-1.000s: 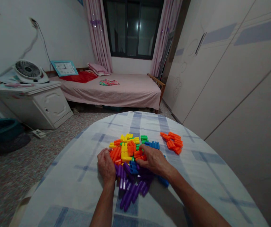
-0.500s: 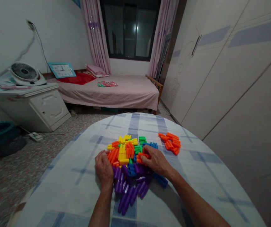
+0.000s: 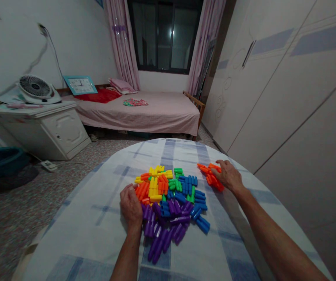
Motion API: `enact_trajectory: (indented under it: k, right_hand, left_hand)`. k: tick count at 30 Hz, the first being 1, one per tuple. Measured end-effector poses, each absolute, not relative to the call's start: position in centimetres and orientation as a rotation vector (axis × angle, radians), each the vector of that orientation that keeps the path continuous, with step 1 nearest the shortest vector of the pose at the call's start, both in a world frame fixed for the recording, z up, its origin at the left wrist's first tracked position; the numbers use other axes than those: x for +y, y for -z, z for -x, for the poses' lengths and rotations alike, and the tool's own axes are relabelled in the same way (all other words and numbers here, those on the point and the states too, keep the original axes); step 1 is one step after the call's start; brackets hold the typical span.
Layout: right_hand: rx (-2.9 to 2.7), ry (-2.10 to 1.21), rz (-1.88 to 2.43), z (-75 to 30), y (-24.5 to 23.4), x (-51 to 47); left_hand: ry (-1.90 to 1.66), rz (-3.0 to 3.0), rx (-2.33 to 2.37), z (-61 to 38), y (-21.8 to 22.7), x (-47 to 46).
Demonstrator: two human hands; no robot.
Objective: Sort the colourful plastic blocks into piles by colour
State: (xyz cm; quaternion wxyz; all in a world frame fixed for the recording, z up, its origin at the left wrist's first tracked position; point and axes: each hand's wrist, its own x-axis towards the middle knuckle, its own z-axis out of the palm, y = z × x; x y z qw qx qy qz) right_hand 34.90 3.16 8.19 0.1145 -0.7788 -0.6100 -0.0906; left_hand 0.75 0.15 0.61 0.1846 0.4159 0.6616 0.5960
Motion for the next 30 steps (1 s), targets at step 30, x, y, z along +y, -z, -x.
enact_trajectory:
  k: [30]
  right_hand:
    - [-2.178,-0.422,1.377,-18.8,-6.1,1.9]
  left_hand:
    - [-1.669,-1.211,1.87,-0.6,-0.4,0.3]
